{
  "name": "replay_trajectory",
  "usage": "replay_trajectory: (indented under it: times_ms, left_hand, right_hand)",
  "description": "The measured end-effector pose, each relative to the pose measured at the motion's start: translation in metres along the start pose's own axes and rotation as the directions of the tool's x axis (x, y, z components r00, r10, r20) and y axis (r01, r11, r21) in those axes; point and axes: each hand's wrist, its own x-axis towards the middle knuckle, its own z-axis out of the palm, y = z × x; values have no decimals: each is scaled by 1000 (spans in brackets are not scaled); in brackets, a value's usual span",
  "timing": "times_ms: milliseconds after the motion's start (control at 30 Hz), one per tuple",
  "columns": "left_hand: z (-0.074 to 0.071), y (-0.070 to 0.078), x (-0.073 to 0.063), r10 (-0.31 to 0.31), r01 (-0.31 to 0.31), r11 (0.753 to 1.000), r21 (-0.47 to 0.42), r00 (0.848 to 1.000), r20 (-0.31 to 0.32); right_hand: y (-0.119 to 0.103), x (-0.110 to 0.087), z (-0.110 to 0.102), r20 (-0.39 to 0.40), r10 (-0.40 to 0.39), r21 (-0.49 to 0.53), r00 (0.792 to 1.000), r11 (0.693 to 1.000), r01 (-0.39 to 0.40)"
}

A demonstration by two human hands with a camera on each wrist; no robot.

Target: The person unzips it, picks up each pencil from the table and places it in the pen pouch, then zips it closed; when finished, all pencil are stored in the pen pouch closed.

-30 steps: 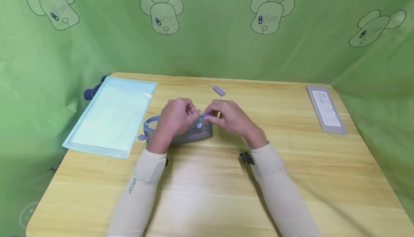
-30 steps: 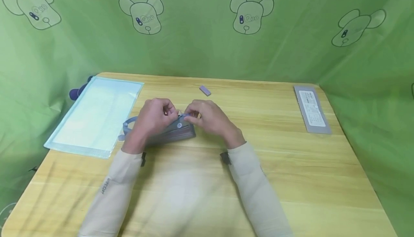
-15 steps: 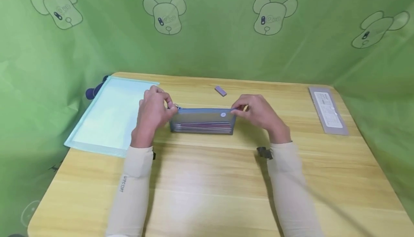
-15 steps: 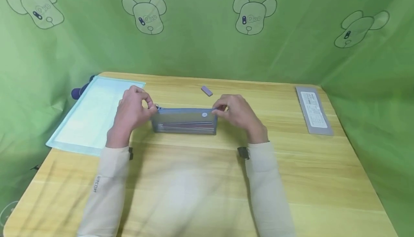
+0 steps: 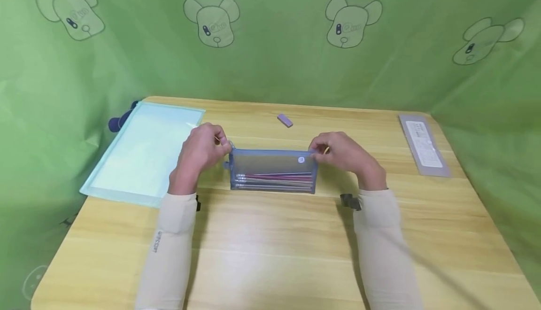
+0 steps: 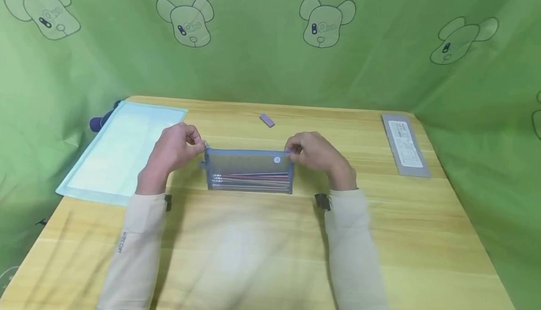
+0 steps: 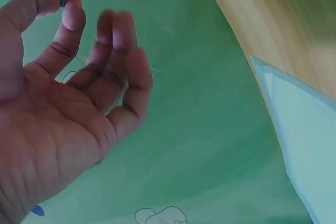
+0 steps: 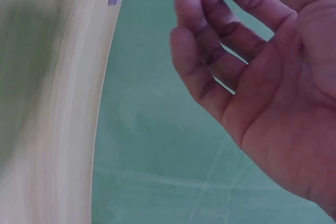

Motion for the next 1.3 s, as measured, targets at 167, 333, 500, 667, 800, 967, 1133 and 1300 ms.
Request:
replay_trajectory:
  times_ms: [167,333,500,667,800,967,1133,1300]
  left_hand:
    - [0,-3,-1,46,-45,998,-44,999,9]
    - [-2,-4,-2,68,-66,994,-82,997,22]
    - [0,0,0,96,-93,989,-116,995,25]
    - [6,5,3,96,-89,987,-134,995,43]
    - [8,10,6,115,-106,985,-138,992,60]
    - [6,11,8,122,-113,984,-138,991,62]
    - [4,8,7,123,-111,984,-141,989,78]
    - [2,5,5,115,-103,986,-131,990,86]
  right_hand:
    - [-11,11,11,73,-42,46,996,998,39]
    - [-29,21,25,127,-114,67,985,992,106]
    - [-47,25,37,168,-176,56,970,984,169]
    - [-55,19,44,196,-112,114,974,989,91]
    - [-51,10,47,241,-56,207,969,978,5]
    - [-37,2,51,310,-105,224,945,974,34]
    - [-31,-3,59,425,-166,129,890,984,122]
    - [-34,-6,66,492,-82,39,867,997,72]
